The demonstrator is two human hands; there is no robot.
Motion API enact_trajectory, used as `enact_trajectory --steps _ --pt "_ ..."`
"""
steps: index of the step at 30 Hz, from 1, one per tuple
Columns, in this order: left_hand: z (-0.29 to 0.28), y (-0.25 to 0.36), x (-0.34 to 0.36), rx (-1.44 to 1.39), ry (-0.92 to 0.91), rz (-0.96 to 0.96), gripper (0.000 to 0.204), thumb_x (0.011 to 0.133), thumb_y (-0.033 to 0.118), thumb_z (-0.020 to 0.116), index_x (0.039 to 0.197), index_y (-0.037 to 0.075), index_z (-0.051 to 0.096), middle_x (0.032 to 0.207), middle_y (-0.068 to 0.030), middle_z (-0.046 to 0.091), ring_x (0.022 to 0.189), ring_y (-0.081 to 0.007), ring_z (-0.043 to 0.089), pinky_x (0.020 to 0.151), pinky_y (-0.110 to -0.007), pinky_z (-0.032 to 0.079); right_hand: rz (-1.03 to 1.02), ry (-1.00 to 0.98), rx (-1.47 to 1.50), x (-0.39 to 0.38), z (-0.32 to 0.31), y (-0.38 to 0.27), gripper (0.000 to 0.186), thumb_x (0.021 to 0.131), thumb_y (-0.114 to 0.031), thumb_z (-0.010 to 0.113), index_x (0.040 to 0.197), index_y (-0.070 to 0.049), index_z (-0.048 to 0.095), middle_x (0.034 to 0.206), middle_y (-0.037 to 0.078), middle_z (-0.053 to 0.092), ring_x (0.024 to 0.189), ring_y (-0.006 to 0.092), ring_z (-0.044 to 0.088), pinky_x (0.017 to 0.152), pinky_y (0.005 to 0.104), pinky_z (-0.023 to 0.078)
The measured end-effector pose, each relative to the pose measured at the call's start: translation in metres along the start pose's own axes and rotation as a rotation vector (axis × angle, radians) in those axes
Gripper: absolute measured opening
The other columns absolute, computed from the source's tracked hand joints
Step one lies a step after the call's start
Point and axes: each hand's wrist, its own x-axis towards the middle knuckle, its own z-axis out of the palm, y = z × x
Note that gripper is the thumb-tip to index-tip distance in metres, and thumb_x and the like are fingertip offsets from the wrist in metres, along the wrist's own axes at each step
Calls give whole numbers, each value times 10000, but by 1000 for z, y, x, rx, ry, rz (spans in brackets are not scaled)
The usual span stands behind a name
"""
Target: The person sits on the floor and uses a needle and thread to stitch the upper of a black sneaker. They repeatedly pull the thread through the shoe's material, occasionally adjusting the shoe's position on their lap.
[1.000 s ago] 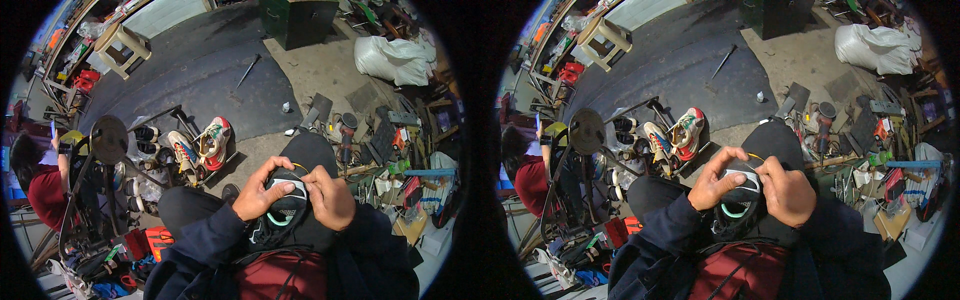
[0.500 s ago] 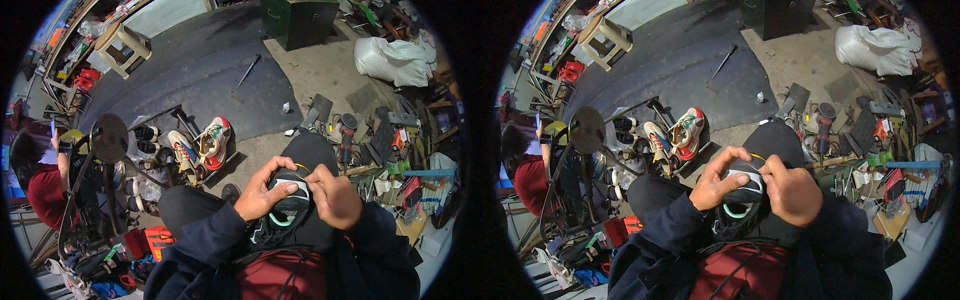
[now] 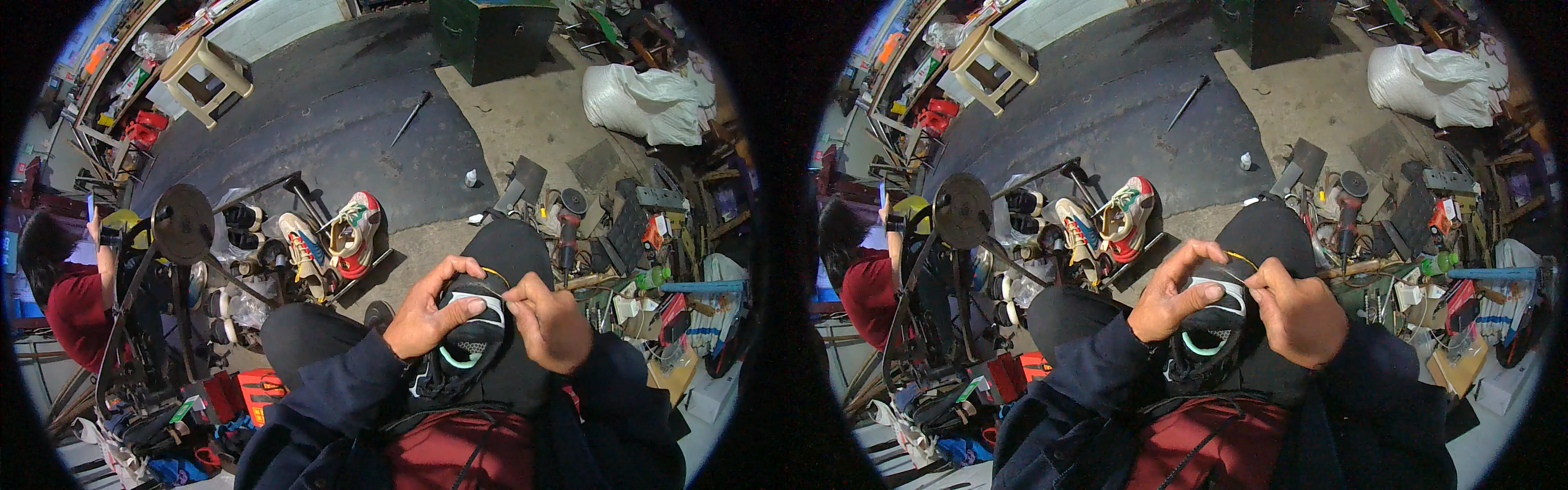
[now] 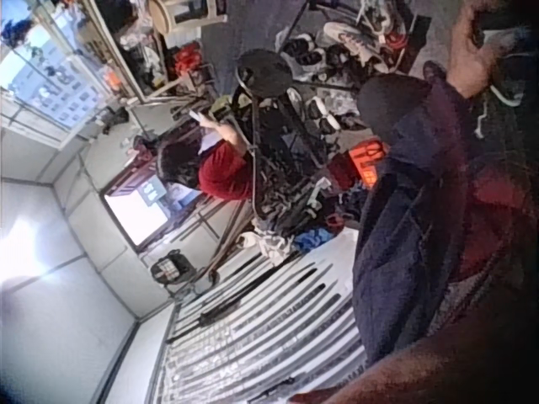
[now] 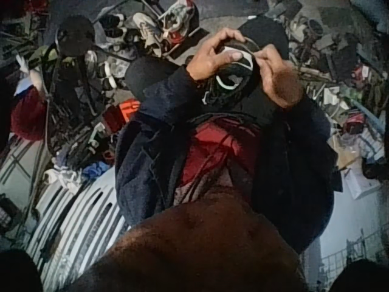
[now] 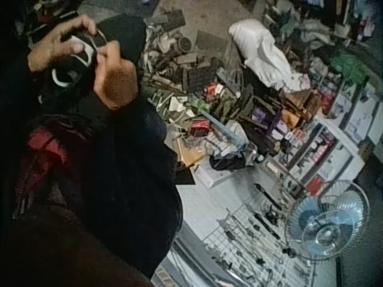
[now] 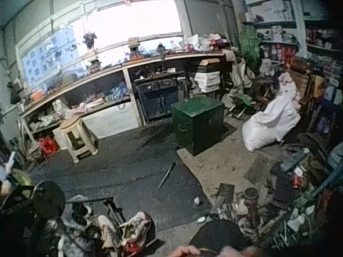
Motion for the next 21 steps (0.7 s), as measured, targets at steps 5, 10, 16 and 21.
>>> enact_trajectory --steps 5,10,16,21 --pt "1 -1 0 -51 -4 -16 382 978 152 779 1288 66 574 1206 8 575 1114 -77 557 991 -259 452 14 -10 -68 4 0 -4 86 986 11 612 1071 0 602 720 150 659 623 318 702 571 390 502" --pt "-2 -3 0 -28 2 -1 377 981 159 772 1288 66 573 1216 2 575 1130 -87 558 1003 -265 450 17 40 -8 4 14 7 105 969 -34 649 1070 -38 619 813 143 704 704 363 716 604 443 526" --pt "-3 -4 0 -57 0 -8 371 982 184 772 1279 72 580 1245 -4 568 1165 -100 550 1027 -274 442 101 126 -24 3 26 5 132 948 -60 679 1067 -61 624 852 154 722 753 390 726 615 478 538" --pt "0 -4 1 -60 -8 -18 372 976 173 781 1276 75 585 1247 -3 572 1162 -98 552 1025 -275 446 46 -25 -40 3 3 -4 122 983 -14 622 1101 -22 593 761 158 681 673 349 712 592 420 515"
